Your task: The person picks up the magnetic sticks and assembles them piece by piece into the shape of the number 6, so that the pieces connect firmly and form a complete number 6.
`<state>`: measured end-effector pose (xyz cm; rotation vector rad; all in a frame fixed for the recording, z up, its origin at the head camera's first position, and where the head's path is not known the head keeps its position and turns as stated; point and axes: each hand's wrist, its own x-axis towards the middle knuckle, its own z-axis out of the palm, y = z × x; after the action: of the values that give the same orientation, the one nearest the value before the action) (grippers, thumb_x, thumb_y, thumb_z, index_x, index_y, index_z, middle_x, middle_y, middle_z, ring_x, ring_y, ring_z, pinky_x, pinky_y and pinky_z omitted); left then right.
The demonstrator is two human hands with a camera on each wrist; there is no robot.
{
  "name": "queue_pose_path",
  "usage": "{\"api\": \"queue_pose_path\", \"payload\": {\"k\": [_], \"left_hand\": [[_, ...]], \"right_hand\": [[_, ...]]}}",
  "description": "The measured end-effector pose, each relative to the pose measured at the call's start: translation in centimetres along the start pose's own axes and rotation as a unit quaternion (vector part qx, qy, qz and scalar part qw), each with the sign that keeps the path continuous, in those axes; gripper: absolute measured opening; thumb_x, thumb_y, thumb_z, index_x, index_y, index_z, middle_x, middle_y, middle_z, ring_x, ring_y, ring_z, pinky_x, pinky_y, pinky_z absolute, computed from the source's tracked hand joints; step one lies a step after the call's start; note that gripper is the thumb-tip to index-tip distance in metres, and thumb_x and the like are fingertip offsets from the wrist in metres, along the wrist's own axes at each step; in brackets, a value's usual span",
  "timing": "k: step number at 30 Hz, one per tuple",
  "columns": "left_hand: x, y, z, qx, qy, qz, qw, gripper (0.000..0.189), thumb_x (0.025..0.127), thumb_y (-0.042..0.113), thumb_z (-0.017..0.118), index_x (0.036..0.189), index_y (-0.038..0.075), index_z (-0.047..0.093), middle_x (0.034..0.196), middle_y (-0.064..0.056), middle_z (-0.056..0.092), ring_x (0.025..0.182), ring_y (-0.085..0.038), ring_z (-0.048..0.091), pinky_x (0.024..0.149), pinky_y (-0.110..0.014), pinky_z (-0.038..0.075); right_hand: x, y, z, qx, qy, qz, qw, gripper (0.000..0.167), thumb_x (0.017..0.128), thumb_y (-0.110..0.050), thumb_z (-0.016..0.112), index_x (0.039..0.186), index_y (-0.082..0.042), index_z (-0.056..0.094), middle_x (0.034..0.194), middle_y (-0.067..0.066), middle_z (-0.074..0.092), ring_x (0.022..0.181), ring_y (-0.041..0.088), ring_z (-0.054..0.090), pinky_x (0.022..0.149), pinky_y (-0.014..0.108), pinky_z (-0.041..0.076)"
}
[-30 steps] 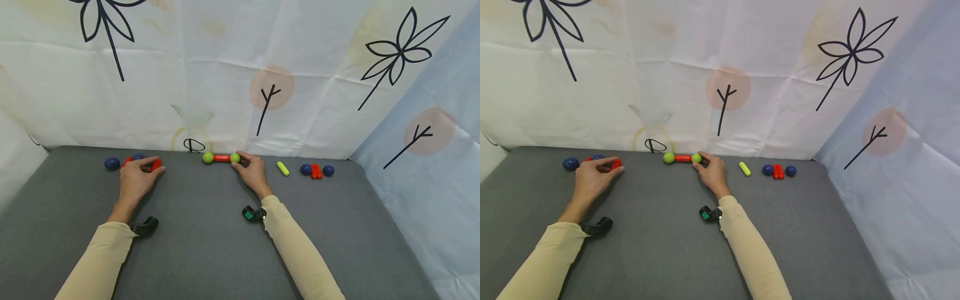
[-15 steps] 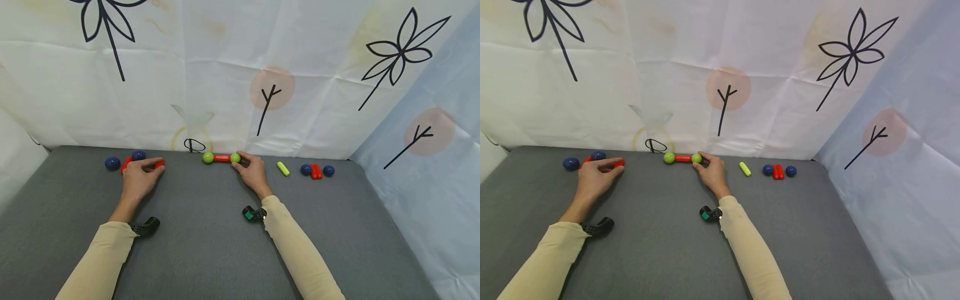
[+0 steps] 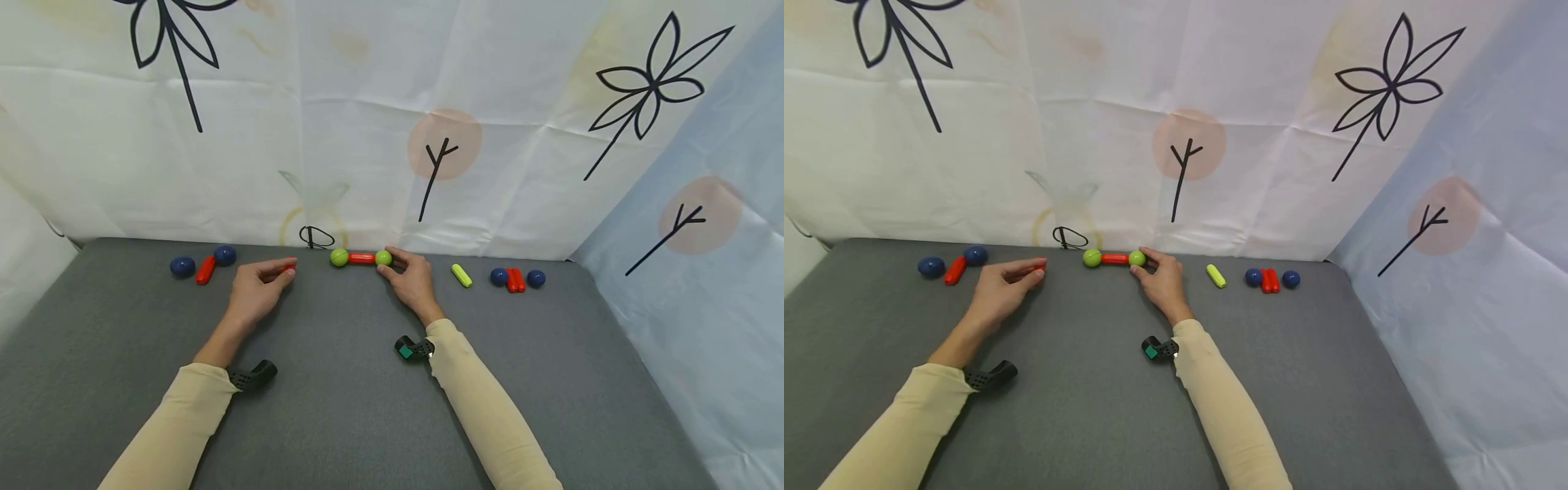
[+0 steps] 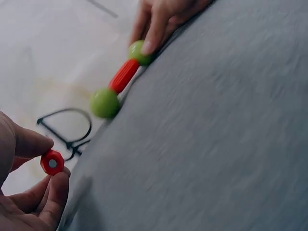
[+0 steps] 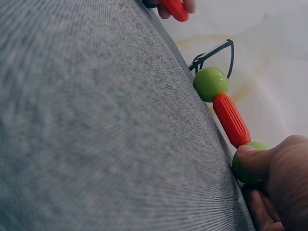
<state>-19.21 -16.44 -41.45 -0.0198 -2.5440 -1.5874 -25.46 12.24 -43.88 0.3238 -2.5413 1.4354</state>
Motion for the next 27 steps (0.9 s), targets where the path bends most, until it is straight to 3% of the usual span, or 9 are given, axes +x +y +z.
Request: {"api": "queue_pose_path", "payload": {"k": [4,12,21,27], "left_hand": [[-0.1,0.5,1.4,-0.026,-0.030,0.007,0.9992,0.034,0.100,0.015,0.067,0.132,0.004,0.068,0.124,-0.018,0.070,0.112,-0.031,0.066,0.081,-0.017,0.048],[0.2,1.1,3.9,-0.047,-0.063,-0.002,0.9969,0.036,0.097,0.016,0.072,0.131,0.006,0.069,0.125,-0.018,0.069,0.115,-0.031,0.066,0.091,-0.046,0.052],[1.1,1.9,5.7,-0.100,-0.076,-0.033,0.9915,0.037,0.097,0.018,0.072,0.132,0.008,0.069,0.123,-0.018,0.069,0.098,-0.024,0.073,0.085,-0.037,0.055],[1.4,1.9,6.2,-0.113,-0.078,-0.051,0.9892,0.036,0.098,0.018,0.071,0.133,0.009,0.069,0.125,-0.017,0.068,0.100,-0.023,0.072,0.087,-0.038,0.056]], "right_hand": [[0.0,0.0,0.1,-0.002,0.000,-0.001,1.0000,0.047,0.089,-0.010,0.080,0.134,-0.004,0.067,0.134,0.013,0.065,0.117,0.025,0.067,0.097,0.037,0.052],[0.0,-0.1,0.1,0.000,0.001,0.002,1.0000,0.046,0.090,-0.010,0.079,0.134,-0.004,0.067,0.134,0.013,0.065,0.117,0.026,0.066,0.097,0.037,0.052],[0.0,0.0,0.1,-0.006,0.000,0.005,1.0000,0.046,0.090,-0.011,0.079,0.134,-0.004,0.067,0.133,0.013,0.066,0.117,0.025,0.066,0.097,0.037,0.052],[0.1,0.0,0.1,-0.006,-0.001,0.006,1.0000,0.046,0.089,-0.010,0.079,0.133,-0.003,0.067,0.132,0.014,0.066,0.116,0.025,0.067,0.097,0.037,0.052]]}}
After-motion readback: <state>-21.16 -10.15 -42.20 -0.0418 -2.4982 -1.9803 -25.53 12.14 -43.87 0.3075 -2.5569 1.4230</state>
